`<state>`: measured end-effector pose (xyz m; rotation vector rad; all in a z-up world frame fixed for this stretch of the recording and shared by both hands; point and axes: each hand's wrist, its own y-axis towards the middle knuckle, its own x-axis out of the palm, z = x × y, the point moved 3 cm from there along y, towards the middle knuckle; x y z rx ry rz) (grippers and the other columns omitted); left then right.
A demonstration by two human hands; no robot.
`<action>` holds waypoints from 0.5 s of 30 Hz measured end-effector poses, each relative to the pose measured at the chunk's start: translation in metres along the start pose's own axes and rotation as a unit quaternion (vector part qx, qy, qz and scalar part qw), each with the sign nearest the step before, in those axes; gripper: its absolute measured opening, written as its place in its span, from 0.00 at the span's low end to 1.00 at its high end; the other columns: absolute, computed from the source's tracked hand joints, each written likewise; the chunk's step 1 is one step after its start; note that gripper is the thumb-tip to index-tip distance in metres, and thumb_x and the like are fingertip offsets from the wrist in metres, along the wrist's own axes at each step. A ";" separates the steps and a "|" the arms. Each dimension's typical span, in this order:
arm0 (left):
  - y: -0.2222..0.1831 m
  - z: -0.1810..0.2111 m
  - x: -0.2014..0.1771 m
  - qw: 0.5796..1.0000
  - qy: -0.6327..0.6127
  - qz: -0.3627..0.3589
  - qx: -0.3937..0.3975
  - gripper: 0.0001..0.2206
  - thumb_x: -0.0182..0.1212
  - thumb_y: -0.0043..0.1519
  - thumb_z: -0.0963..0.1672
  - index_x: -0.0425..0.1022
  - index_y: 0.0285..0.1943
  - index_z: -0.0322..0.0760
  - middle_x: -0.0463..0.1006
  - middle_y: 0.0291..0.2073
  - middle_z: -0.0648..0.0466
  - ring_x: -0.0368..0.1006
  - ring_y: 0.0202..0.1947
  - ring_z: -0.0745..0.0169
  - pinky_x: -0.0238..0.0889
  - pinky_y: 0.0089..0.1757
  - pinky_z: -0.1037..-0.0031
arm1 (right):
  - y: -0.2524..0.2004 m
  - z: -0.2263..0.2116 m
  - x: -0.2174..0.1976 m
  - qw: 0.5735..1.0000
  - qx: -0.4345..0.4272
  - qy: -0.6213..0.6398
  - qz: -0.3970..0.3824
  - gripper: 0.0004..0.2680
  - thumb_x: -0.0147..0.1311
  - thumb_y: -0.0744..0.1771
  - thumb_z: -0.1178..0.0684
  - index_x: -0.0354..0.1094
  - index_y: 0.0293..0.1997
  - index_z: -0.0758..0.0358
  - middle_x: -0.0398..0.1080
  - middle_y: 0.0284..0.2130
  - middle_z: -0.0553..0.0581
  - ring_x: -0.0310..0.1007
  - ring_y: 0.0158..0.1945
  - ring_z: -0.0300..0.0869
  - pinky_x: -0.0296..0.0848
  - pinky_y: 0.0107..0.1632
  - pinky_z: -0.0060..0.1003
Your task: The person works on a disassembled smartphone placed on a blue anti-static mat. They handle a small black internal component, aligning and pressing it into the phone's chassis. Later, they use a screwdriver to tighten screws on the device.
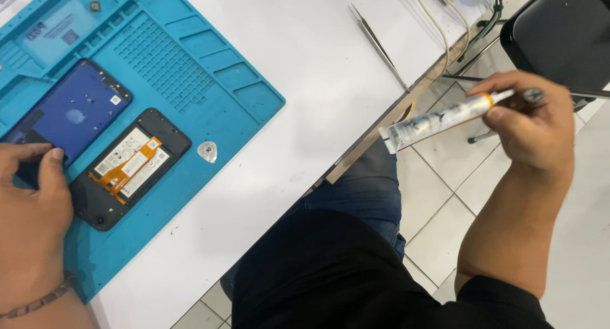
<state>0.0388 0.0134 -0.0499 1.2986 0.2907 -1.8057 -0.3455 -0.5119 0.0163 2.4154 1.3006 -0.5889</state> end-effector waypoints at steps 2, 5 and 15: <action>-0.002 -0.002 0.003 0.999 0.035 -0.004 -0.007 0.05 0.62 0.86 0.36 0.79 0.64 0.19 0.76 0.57 0.35 0.72 0.60 0.38 0.62 0.62 0.56 | -0.012 0.019 0.011 0.999 0.035 -0.010 -0.003 0.11 0.53 0.65 0.59 0.72 0.52 0.70 0.71 0.35 0.54 0.55 0.27 0.32 0.52 0.32 0.26; 0.001 0.006 0.000 0.998 0.063 -0.008 -0.030 0.06 0.62 0.88 0.38 0.80 0.64 0.22 0.77 0.57 0.38 0.73 0.60 0.40 0.62 0.59 0.56 | -0.015 0.026 0.039 0.995 0.093 -0.031 -0.005 0.09 0.56 0.67 0.59 0.73 0.52 0.63 0.66 0.30 0.48 0.51 0.26 0.30 0.50 0.32 0.25; 0.006 0.006 -0.013 0.978 0.178 0.055 0.089 0.03 0.77 0.77 0.41 0.88 0.55 0.35 0.81 0.48 0.45 0.76 0.52 0.45 0.65 0.58 0.60 | -0.004 0.030 0.076 0.929 -0.103 -0.323 0.150 0.07 0.65 0.73 0.62 0.76 0.55 0.75 0.75 0.38 0.61 0.67 0.32 0.45 0.68 0.40 0.40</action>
